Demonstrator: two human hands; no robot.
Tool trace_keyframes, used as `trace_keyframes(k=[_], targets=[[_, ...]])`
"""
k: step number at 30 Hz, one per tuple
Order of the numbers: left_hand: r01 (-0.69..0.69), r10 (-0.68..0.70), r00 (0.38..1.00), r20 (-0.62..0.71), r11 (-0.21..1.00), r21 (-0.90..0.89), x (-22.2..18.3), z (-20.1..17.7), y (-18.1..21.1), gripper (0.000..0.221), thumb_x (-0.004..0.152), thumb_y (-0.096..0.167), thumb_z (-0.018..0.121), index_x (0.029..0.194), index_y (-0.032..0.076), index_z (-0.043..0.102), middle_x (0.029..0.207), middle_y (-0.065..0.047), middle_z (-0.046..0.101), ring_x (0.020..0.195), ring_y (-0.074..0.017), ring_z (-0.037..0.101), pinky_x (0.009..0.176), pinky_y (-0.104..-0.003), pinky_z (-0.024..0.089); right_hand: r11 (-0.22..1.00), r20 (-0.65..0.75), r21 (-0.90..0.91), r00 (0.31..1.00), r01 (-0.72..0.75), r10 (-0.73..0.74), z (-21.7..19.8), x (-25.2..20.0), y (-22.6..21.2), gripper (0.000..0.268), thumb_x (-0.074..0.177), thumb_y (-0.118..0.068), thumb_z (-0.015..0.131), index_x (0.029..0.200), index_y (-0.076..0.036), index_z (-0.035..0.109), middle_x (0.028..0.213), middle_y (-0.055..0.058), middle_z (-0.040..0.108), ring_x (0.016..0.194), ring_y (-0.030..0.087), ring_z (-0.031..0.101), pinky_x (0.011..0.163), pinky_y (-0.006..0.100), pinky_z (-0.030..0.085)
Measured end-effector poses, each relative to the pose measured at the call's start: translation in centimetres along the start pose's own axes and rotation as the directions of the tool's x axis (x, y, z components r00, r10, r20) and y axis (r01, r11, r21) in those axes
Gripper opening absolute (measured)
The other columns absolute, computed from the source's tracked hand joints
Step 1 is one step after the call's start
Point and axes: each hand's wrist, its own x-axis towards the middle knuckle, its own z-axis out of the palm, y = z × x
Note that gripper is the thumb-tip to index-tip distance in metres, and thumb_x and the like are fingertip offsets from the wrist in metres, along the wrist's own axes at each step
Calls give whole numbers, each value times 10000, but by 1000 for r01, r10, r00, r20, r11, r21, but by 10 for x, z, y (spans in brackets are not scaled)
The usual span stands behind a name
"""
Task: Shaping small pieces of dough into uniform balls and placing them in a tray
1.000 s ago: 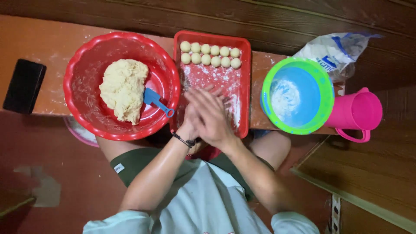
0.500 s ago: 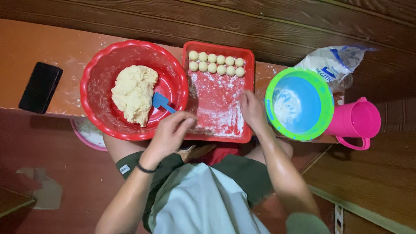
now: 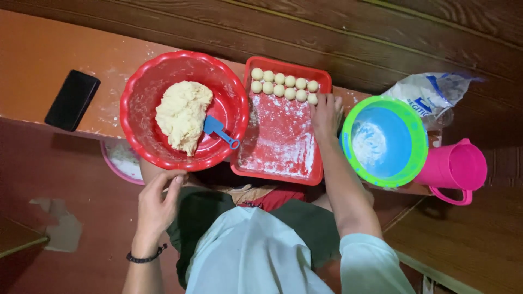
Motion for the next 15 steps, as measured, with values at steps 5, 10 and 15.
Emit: trace_keyframes(k=[5,10,15], targets=[[-35,41,996,-82,997,71,8,0,-9,137,992,189,671,1070,91,726,944,-182,728,934,-400,709,798,-504,574,1000,73,29,997,-7,5,-29,8,-18,360,876,-278,792,1189,-150,670,1089,93,603,1105,372,531,834,563,510],[-1,-23,976,-218,994,-112,62,-5,-13,179,940,173,755,989,50,634,825,-218,644,677,-348,667,388,-389,567,906,-96,406,992,118,-86,-86,21,-93,376,901,-90,749,1261,-31,661,1031,194,593,1025,441,571,854,535,492],[-162,152,984,90,577,801,112,-7,-30,407,935,446,683,1036,55,739,941,-179,712,944,-349,700,803,-462,535,698,113,625,843,351,-526,-155,-1,-211,278,1006,-227,630,1236,-94,709,1108,144,750,1061,337,706,939,442,531]])
